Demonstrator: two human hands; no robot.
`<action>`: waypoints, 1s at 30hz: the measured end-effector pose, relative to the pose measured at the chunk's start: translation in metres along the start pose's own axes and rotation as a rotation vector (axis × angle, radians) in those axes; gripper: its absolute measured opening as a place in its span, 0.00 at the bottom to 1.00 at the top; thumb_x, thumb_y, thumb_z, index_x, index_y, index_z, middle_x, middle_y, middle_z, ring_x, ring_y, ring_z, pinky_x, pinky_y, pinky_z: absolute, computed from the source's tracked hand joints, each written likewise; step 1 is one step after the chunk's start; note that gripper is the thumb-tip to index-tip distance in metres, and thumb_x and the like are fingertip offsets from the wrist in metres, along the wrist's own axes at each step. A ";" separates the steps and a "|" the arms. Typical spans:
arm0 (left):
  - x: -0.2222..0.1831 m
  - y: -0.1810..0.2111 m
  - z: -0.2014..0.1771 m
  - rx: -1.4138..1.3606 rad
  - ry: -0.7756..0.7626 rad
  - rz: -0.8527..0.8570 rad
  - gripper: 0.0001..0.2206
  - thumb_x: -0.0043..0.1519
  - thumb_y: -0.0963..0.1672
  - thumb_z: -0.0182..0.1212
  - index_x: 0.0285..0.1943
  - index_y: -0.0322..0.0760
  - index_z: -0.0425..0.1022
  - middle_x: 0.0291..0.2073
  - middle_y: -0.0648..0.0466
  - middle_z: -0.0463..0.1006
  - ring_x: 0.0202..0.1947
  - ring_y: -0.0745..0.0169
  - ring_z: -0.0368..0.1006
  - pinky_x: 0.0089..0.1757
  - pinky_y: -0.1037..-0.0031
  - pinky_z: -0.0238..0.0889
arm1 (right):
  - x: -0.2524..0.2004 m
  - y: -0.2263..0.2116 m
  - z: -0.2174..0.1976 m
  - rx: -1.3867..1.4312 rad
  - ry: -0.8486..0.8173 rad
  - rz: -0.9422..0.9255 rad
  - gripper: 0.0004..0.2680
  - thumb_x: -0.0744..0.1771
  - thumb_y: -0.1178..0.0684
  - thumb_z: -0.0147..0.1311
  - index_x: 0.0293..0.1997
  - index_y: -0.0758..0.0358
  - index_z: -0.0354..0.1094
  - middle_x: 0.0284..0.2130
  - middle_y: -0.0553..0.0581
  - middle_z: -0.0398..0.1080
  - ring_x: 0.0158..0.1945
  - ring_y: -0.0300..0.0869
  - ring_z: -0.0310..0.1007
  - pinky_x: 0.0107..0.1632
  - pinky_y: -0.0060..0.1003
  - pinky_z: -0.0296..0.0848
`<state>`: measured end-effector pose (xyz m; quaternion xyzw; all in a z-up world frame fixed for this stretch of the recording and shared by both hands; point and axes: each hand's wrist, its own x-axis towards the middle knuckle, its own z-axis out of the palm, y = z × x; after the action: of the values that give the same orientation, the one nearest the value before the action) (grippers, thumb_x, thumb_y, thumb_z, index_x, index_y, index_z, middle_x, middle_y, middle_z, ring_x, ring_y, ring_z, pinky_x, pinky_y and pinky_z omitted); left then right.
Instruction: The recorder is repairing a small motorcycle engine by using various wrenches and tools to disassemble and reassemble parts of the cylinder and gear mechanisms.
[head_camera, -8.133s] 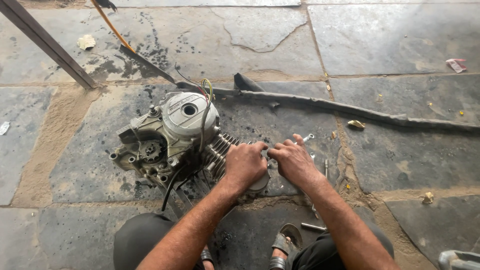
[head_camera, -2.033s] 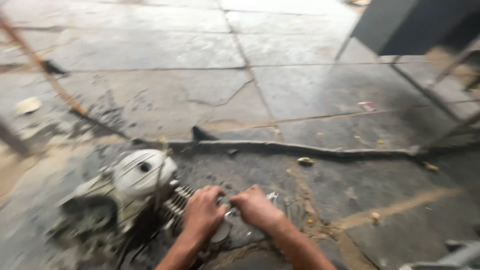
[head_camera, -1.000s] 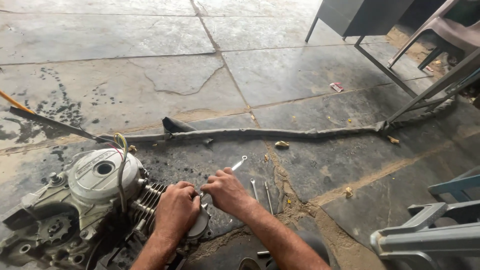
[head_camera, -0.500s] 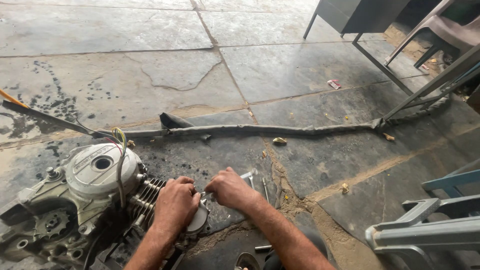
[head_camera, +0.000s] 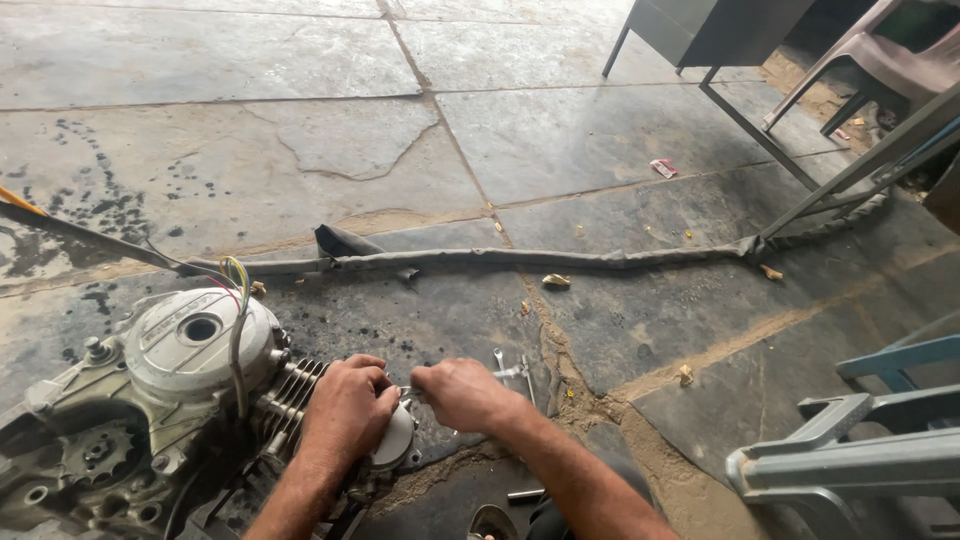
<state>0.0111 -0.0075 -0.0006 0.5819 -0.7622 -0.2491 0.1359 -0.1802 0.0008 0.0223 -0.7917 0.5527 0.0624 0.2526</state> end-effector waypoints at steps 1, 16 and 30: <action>0.001 0.000 0.004 0.001 -0.003 0.005 0.11 0.59 0.47 0.67 0.40 0.36 0.87 0.56 0.54 0.79 0.54 0.57 0.73 0.57 0.62 0.66 | 0.004 0.006 0.006 0.002 0.002 0.004 0.05 0.72 0.55 0.47 0.48 0.61 0.69 0.32 0.57 0.73 0.34 0.44 0.71 0.43 0.46 0.75; -0.006 0.011 0.003 0.180 0.044 0.092 0.11 0.61 0.48 0.67 0.43 0.37 0.84 0.54 0.53 0.79 0.51 0.59 0.73 0.54 0.62 0.66 | 0.009 0.006 0.010 -0.162 0.222 -0.215 0.05 0.70 0.58 0.53 0.44 0.57 0.76 0.30 0.53 0.77 0.34 0.42 0.76 0.60 0.51 0.67; -0.005 0.009 -0.013 -0.040 0.025 0.027 0.10 0.60 0.47 0.66 0.38 0.35 0.86 0.55 0.55 0.80 0.53 0.58 0.72 0.57 0.64 0.66 | -0.011 -0.003 0.001 0.147 0.119 -0.040 0.07 0.67 0.54 0.56 0.47 0.63 0.74 0.33 0.61 0.78 0.36 0.46 0.78 0.44 0.46 0.77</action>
<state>0.0117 -0.0036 0.0157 0.5718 -0.7630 -0.2552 0.1603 -0.1819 0.0112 0.0263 -0.7843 0.5538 -0.0305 0.2779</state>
